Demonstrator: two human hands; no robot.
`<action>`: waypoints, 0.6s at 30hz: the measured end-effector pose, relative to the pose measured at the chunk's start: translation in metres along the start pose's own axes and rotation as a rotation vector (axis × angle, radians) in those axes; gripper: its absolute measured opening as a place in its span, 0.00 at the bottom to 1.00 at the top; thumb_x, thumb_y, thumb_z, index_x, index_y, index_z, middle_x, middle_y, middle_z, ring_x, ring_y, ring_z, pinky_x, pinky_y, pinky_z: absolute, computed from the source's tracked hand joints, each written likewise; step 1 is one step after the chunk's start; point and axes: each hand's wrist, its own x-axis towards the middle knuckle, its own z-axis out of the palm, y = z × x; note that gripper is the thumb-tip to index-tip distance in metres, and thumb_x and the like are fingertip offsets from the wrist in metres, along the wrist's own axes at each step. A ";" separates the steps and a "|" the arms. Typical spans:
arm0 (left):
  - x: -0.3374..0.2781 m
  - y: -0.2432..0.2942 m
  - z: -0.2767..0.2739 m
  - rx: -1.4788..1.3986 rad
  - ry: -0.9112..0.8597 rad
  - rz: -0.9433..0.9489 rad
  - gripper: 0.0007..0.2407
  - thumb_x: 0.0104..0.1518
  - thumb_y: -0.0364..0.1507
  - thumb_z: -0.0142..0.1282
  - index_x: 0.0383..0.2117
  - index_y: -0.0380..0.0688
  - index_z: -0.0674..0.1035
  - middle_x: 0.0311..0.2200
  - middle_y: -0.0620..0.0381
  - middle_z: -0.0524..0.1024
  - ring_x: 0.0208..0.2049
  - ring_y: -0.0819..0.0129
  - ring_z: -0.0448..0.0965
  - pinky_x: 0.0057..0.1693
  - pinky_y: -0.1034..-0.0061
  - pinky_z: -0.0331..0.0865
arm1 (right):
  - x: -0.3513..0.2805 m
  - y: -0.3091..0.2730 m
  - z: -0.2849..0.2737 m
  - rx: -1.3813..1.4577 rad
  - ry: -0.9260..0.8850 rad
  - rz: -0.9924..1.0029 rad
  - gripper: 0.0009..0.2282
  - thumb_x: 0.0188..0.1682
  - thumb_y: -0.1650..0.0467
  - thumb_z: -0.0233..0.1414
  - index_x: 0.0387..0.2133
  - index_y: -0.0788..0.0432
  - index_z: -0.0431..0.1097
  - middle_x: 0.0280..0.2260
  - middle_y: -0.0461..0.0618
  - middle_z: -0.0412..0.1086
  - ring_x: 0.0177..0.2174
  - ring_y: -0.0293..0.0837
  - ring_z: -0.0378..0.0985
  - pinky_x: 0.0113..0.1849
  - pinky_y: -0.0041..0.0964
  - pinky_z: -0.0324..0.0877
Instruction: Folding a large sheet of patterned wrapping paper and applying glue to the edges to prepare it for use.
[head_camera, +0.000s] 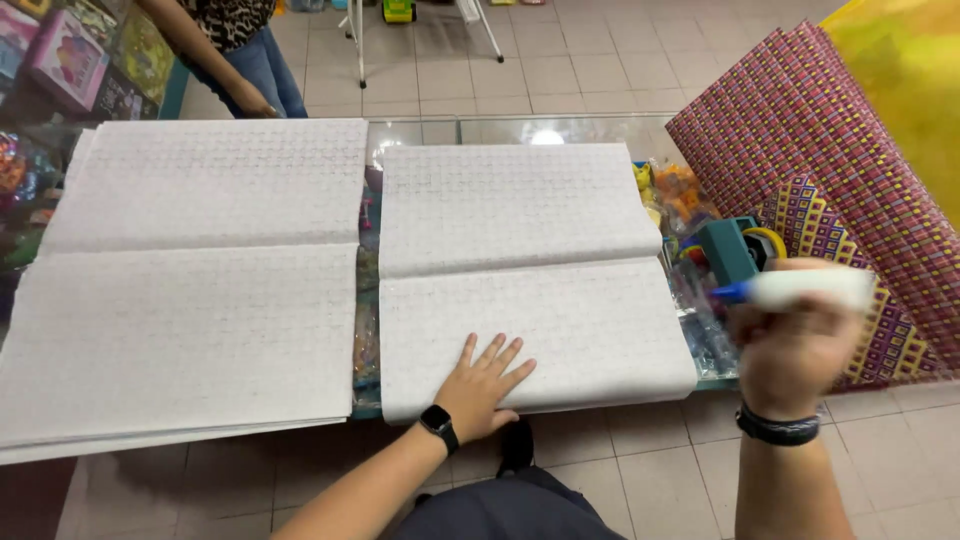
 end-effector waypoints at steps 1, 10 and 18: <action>-0.005 0.004 0.001 0.008 0.009 0.008 0.39 0.51 0.52 0.60 0.70 0.57 0.57 0.72 0.47 0.49 0.72 0.46 0.46 0.69 0.36 0.35 | -0.019 -0.002 0.008 0.002 0.007 -0.013 0.28 0.52 0.43 0.47 0.45 0.54 0.65 0.21 0.42 0.59 0.13 0.33 0.60 0.13 0.26 0.51; -0.042 0.031 -0.004 0.137 0.224 -0.037 0.38 0.49 0.59 0.52 0.68 0.62 0.62 0.73 0.49 0.50 0.73 0.51 0.49 0.71 0.42 0.39 | -0.140 0.006 0.037 -0.073 -0.424 0.282 0.20 0.54 0.58 0.47 0.45 0.65 0.68 0.15 0.51 0.66 0.12 0.40 0.68 0.17 0.29 0.63; 0.043 -0.028 -0.027 -0.078 -0.039 -0.051 0.36 0.58 0.58 0.43 0.71 0.55 0.55 0.74 0.50 0.46 0.75 0.51 0.41 0.74 0.43 0.34 | -0.071 0.028 -0.009 0.086 -0.031 0.416 0.25 0.59 0.49 0.41 0.48 0.59 0.65 0.16 0.48 0.66 0.14 0.41 0.73 0.15 0.27 0.69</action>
